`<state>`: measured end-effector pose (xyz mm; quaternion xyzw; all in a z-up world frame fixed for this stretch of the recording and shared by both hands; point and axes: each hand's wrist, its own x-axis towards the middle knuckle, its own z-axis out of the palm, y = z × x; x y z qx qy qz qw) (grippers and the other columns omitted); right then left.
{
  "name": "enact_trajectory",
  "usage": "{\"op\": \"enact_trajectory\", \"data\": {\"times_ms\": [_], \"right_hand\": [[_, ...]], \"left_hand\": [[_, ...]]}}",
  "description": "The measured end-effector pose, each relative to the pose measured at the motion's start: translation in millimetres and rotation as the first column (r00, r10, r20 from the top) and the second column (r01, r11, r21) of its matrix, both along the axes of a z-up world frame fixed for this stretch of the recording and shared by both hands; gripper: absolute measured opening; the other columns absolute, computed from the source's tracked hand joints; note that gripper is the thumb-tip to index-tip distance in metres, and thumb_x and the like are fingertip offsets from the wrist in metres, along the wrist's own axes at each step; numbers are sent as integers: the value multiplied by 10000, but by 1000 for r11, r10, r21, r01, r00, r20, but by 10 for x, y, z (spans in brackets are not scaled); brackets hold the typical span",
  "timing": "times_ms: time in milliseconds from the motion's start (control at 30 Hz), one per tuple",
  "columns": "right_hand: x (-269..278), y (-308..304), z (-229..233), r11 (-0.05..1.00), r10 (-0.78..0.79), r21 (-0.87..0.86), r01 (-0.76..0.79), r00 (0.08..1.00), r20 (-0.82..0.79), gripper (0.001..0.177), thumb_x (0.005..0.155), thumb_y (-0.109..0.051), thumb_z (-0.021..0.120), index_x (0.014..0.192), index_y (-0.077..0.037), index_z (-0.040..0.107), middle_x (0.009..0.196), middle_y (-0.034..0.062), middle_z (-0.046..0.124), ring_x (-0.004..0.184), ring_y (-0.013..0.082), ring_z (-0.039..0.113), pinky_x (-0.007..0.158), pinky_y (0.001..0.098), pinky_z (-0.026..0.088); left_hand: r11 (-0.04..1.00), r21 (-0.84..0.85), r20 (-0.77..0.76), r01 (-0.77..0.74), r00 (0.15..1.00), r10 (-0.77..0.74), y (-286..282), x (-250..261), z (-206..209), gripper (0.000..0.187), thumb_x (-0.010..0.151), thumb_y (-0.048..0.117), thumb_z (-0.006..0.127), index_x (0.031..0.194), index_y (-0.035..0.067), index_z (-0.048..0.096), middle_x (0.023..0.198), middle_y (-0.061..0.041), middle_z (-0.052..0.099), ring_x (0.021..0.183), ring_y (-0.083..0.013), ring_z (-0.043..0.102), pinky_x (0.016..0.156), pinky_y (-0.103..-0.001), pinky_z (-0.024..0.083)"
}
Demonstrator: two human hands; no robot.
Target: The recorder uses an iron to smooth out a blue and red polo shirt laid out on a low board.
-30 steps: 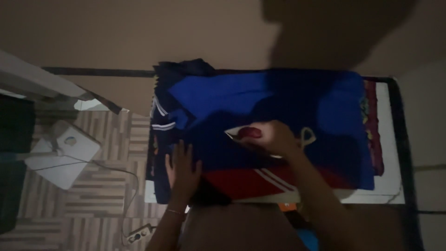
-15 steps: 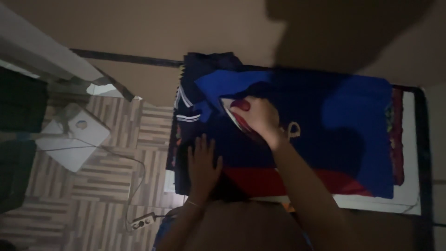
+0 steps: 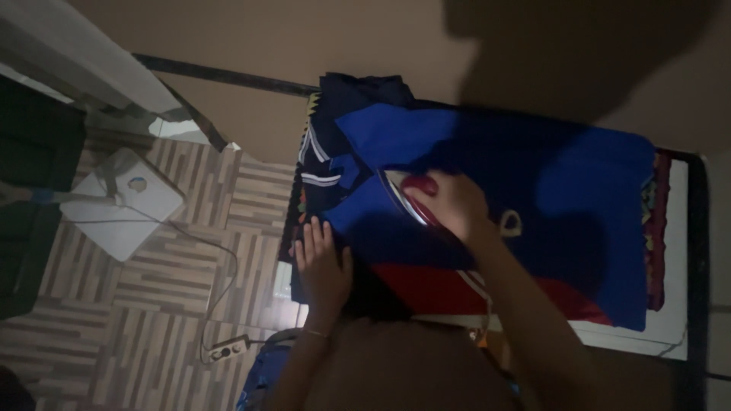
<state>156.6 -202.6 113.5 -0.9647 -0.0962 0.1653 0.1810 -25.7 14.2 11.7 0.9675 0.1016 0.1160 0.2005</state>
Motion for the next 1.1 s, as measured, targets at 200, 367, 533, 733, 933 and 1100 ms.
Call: {"op": "enact_trajectory", "data": {"times_ms": [200,367,533,733,933,1100], "right_hand": [[-309,-78,257,954,291,2,-299,926,-242,468,888,-503,687,1243,-198,706,912,95,790,698,212,759,640,337,593],[-474,104,146,866,497,49,-497,868,12,433,871,-533,725,1118,-179,763,876,52,792,659,194,757,628,320,598],[-494,408,277,953,300,-22,-302,951,-73,434,895,-530,701,1155,-187,750,817,80,775,652,232,759,614,354,597],[-514,177,169,900,430,33,-435,898,88,485,864,-554,727,1143,-158,763,819,148,758,691,316,749,642,416,607],[-453,-377,74,801,586,51,-596,799,137,491,821,-574,746,1081,-159,783,839,119,780,636,291,742,599,416,599],[-418,-780,151,917,399,-42,-398,915,50,451,926,-527,705,1188,-164,759,872,112,793,625,234,745,639,365,609]], "left_hand": [[998,43,49,-45,998,43,-10,-28,92,624,988,347,597,1505,12,495,1610,-197,426,1509,-355,381,1214,-535,317],[997,68,81,-32,996,26,-22,-59,103,623,1004,345,586,1517,5,485,1624,-199,411,1522,-358,367,1224,-543,301],[998,62,48,-15,999,12,7,-60,-87,643,998,358,568,1529,13,454,1643,-197,371,1529,-367,332,1224,-550,269],[999,52,18,-9,1000,8,12,-51,-59,646,989,344,557,1535,19,443,1658,-185,345,1540,-368,310,1230,-561,251],[999,50,1,1,1000,-1,-10,-54,-35,652,995,339,549,1542,3,434,1660,-199,336,1542,-384,298,1233,-565,236],[998,-14,-34,-65,997,65,-146,18,48,662,938,276,590,1524,5,444,1650,-233,337,1544,-411,281,1242,-567,225]]}}
